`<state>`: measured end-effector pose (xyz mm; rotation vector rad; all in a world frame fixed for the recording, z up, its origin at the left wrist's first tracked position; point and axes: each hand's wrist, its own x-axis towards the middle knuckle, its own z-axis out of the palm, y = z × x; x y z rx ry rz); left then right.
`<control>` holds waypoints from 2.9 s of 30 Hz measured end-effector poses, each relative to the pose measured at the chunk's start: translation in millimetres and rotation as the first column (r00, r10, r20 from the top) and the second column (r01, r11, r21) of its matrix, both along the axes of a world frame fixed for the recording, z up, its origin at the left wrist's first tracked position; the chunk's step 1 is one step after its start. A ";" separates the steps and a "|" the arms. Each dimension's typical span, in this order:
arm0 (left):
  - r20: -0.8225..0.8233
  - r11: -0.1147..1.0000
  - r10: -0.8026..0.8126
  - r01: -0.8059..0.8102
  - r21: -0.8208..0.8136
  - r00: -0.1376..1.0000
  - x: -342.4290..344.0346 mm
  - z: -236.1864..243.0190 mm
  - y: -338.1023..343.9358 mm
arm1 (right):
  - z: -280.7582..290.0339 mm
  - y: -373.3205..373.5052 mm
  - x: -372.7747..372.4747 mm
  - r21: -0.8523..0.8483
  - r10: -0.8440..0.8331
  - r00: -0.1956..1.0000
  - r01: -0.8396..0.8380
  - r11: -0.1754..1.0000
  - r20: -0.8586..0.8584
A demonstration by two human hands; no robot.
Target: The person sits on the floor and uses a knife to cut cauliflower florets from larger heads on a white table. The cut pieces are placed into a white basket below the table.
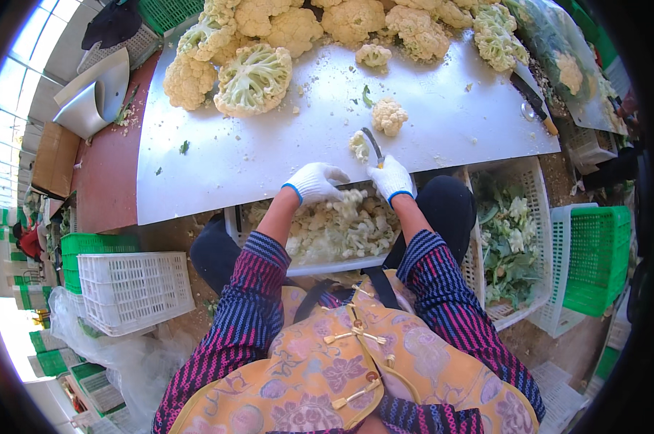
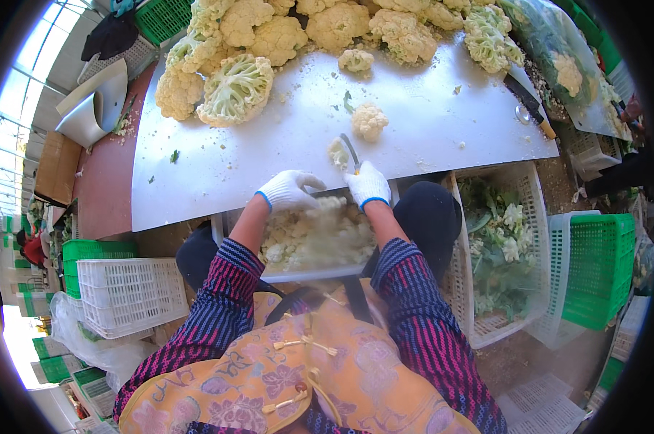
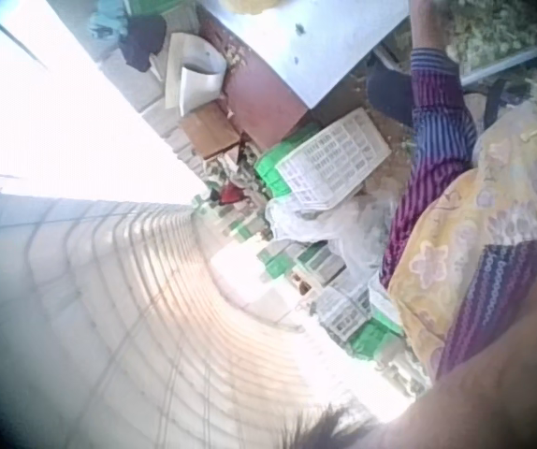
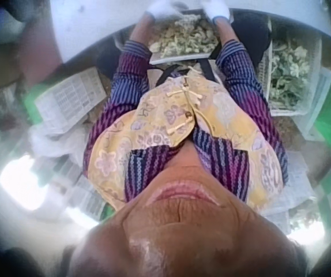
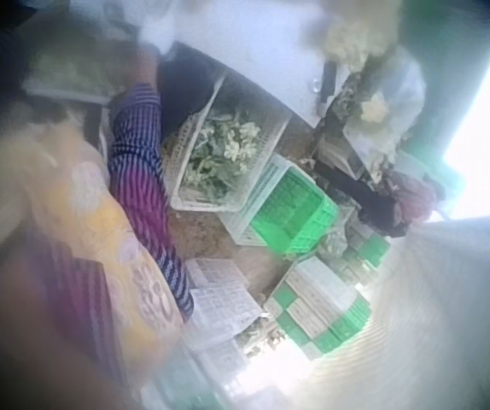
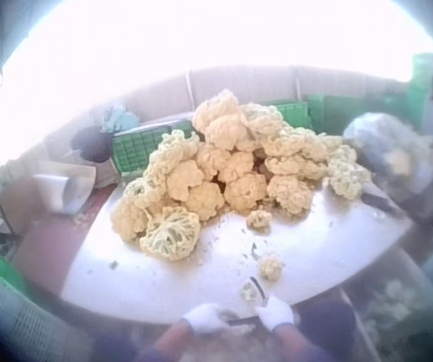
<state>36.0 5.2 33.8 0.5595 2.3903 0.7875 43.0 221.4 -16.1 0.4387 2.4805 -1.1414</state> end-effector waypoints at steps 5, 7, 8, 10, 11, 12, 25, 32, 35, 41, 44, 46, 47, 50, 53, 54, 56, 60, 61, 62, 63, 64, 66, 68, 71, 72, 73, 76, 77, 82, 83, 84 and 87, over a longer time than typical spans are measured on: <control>-0.535 0.827 0.446 -0.560 -0.061 0.717 -80.7 -9.7 -19.5 | 20.9 -2.9 35.2 -0.073 0.360 0.931 -0.356 0.932 0.058; -0.574 0.770 0.407 -0.605 -0.202 0.710 -107.3 -26.7 -24.5 | 38.8 5.9 35.9 -0.147 0.245 0.970 -0.243 0.959 -0.007; -0.538 0.757 0.413 -0.605 -0.245 0.735 -118.1 -27.1 -16.4 | 41.3 15.7 32.8 -0.211 0.111 0.991 -0.124 0.970 -0.074; -0.447 0.833 0.378 -0.509 -0.218 0.811 -132.0 -9.5 20.9 | 72.1 36.0 13.4 -0.547 -0.269 0.960 0.267 0.793 0.078; -0.390 0.868 0.353 -0.454 -0.203 0.850 -132.8 -0.5 46.5 | 76.6 44.1 3.3 -0.620 -0.405 0.911 0.362 0.696 0.078; -0.420 0.885 0.370 -0.452 -0.113 0.829 -131.2 5.2 72.2 | 78.4 50.8 -9.0 -0.689 -0.521 0.849 0.428 0.585 0.085; 0.022 0.657 0.696 -0.648 0.386 0.718 -20.3 -14.9 39.3 | 0.2 -9.7 -9.1 -0.601 -0.188 0.978 0.097 0.793 -0.091; 0.464 0.335 0.684 -0.808 0.485 0.563 34.0 -21.3 -28.8 | 15.2 -67.5 20.4 -0.564 0.044 0.950 -0.220 0.796 -0.308; 0.364 0.379 0.777 -0.843 0.382 0.514 39.9 -21.6 -52.6 | 14.2 -77.0 15.8 -0.796 -0.013 0.983 -0.143 0.588 -0.185; 0.401 0.360 0.783 -0.871 0.333 0.476 23.6 -2.3 -72.3 | 30.8 -69.9 25.8 -0.766 -0.134 0.991 0.090 0.636 0.005; 0.350 0.502 0.756 -0.832 0.234 0.554 20.5 -5.2 -73.1 | 42.2 -63.1 41.1 -0.674 -0.102 0.989 0.149 0.724 0.109; 0.342 0.554 0.721 -0.798 0.239 0.603 26.7 -4.7 -65.7 | 25.1 -61.2 49.9 -0.497 -0.075 0.997 0.079 0.864 0.028; 0.335 0.579 0.704 -0.779 0.241 0.626 30.0 -2.8 -61.6 | 4.9 -59.3 52.4 -0.401 -0.039 0.998 0.017 0.916 -0.047; 0.340 0.492 0.713 -0.783 0.381 0.613 34.9 -28.6 -60.8 | 8.5 -60.1 63.1 -0.277 0.013 0.986 -0.060 0.959 -0.166; 0.242 0.457 0.779 -0.788 0.412 0.578 40.6 -33.4 -52.2 | 29.1 -61.1 75.8 -0.276 0.050 0.976 -0.109 0.955 -0.211; 0.225 0.409 0.819 -0.811 0.418 0.528 41.4 -34.0 -48.3 | 35.2 -62.3 79.8 -0.237 0.094 0.974 -0.143 0.961 -0.207; 0.193 0.304 0.889 -0.850 0.430 0.416 42.8 -34.9 -41.9 | 34.4 -67.8 85.2 -0.071 0.194 0.934 -0.224 0.972 -0.302; -0.110 0.421 0.906 -0.843 0.334 0.409 43.3 -40.7 -31.2 | 36.3 -72.2 76.5 -0.015 0.259 0.935 -0.271 0.963 -0.244; -0.105 0.405 0.913 -0.838 0.365 0.395 45.1 -36.8 -29.1 | 32.5 -73.2 73.5 0.011 0.277 0.931 -0.282 0.959 -0.239; -0.112 0.409 0.911 -0.836 0.365 0.397 45.8 -32.7 -27.3 | 27.6 -73.8 72.1 0.013 0.283 0.930 -0.288 0.958 -0.234; -0.120 0.413 0.910 -0.834 0.366 0.398 46.0 -29.8 -26.1 | 23.1 -74.2 70.8 0.014 0.289 0.929 -0.294 0.956 -0.230; -0.127 0.417 0.908 -0.832 0.366 0.399 45.6 -27.2 -25.1 | 20.2 -73.9 69.4 0.015 0.295 0.929 -0.299 0.954 -0.225; -0.175 0.449 0.893 -0.837 0.312 0.414 42.6 -23.5 -24.9 | 24.1 -73.1 68.0 -0.018 0.277 0.936 -0.287 0.958 -0.218; -0.199 0.466 0.884 -0.834 0.295 0.423 41.2 -24.4 -25.5 | 24.6 -72.8 66.4 -0.024 0.279 0.935 -0.291 0.956 -0.218; -0.213 0.481 0.876 -0.824 0.300 0.434 40.0 -25.8 -27.2 | 24.1 -73.0 64.3 0.037 0.324 0.922 -0.324 0.945 -0.211; -0.227 0.492 0.868 -0.824 0.282 0.441 39.4 -23.9 -27.1 | 25.4 -73.4 63.8 0.076 0.346 0.918 -0.338 0.938 -0.195; -0.241 0.502 0.861 -0.823 0.264 0.448 39.0 -21.8 -26.7 | 25.9 -73.8 63.2 0.114 0.368 0.913 -0.352 0.929 -0.178; -0.225 0.509 0.857 -0.828 0.235 0.463 38.1 -15.0 -27.1 | 18.7 -77.5 57.0 0.189 0.402 0.895 -0.368 0.910 -0.195; -0.182 0.493 0.870 -0.831 0.258 0.459 36.6 -15.3 -28.8 | 13.6 -78.9 54.9 0.204 0.412 0.879 -0.369 0.907 -0.242; -0.062 0.440 0.891 -0.826 0.353 0.449 31.7 -33.7 -42.4 | 4.4 -91.3 45.5 0.220 0.369 0.914 -0.331 0.918 -0.166; -0.002 0.409 0.897 -0.827 0.386 0.442 30.2 -34.2 -42.7 | 5.1 -91.4 43.7 0.203 0.348 0.927 -0.317 0.927 -0.141; 0.058 0.375 0.898 -0.828 0.417 0.436 29.0 -34.5 -43.2 | -0.8 -91.0 40.6 0.130 0.347 0.929 -0.331 0.935 -0.132; 0.174 0.312 0.891 -0.845 0.435 0.419 25.8 -36.7 -46.2 | -5.6 -87.5 26.6 -0.185 0.309 0.951 -0.299 0.936 0.024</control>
